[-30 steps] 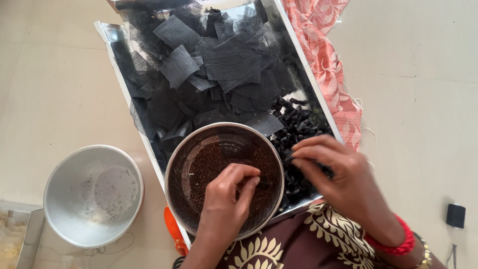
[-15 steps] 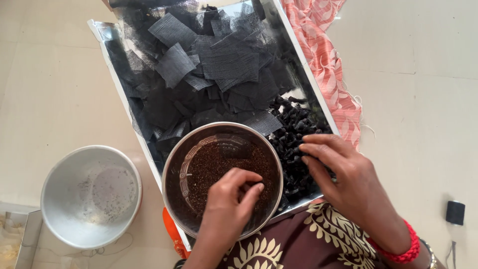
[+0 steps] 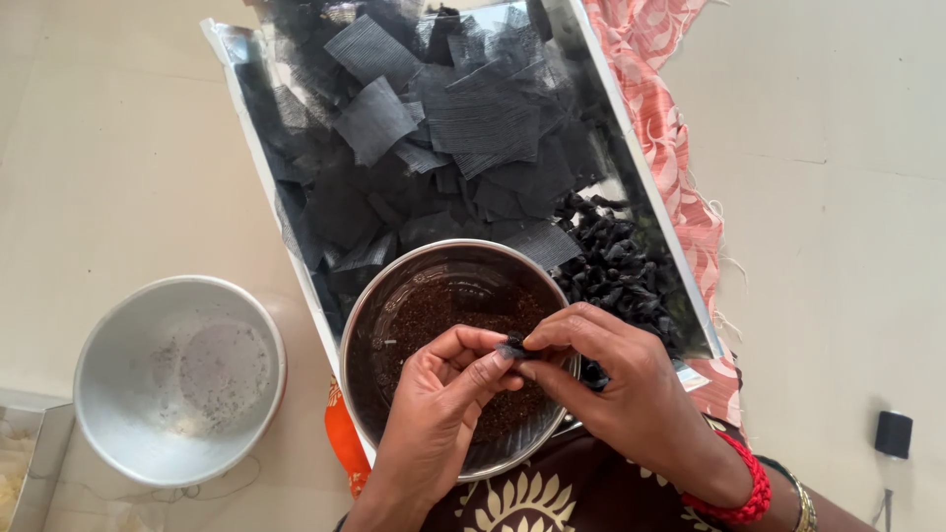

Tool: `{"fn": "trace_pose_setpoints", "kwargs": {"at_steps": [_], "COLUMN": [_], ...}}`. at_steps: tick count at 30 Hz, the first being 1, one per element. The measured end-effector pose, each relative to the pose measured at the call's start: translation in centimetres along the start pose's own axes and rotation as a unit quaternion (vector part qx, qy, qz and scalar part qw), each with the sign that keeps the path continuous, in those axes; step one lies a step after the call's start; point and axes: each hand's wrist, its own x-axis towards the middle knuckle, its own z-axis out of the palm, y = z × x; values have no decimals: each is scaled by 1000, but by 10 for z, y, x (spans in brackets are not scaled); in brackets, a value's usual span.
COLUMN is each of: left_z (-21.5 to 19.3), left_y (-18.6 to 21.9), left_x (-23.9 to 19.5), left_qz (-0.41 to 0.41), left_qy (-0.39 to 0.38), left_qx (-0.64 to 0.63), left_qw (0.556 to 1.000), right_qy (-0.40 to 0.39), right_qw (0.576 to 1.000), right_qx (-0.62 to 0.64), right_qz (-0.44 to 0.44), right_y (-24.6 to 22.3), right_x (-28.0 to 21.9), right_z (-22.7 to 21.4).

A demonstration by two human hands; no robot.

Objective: Rolling a dark powder mixture into small black paper squares to create incense or similar rolled products.

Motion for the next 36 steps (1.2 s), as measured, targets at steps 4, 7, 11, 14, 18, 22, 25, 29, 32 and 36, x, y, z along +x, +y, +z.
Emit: {"fn": "trace_pose_setpoints", "kwargs": {"at_steps": [4, 7, 11, 14, 18, 22, 25, 29, 32, 36], "left_z": [-1, 4, 14, 13, 3, 1, 8, 18, 21, 18], "left_y": [2, 7, 17, 12, -1, 2, 9, 9, 8, 5], "left_x": [0, -1, -4, -5, -1, -3, -9, -15, -18, -16], "left_qz": [11, 47, 87, 50, 39, 33, 54, 247, 325, 114], "left_qy": [-14, 9, 21, 12, -25, -13, -20, -13, -23, 63], "left_qx": [18, 110, 195, 176, 149, 132, 162, 436, 496, 263], "left_qw": [1000, 993, 977, 983, 988, 991, 985, 865, 805, 956], "right_qy": [5, 40, 36, 28, -2, 1, -3, -66, -101, -68], "right_qw": [999, 999, 998, 998, 995, 983, 996, 975, 904, 989], "right_qx": [10, -23, -57, -56, -72, -105, -68, 155, 336, 39], "right_qz": [51, 18, -3, -12, -76, -149, -65, 145, 244, 122], "right_y": [1, 0, 2, 4, -2, 0, 4, 19, 25, 0], "right_x": [-1, -2, -3, -5, -3, -4, -5, -8, -10, -1], "right_z": [4, 5, 6, 9, 6, 6, 5, 0, -2, -3]}}
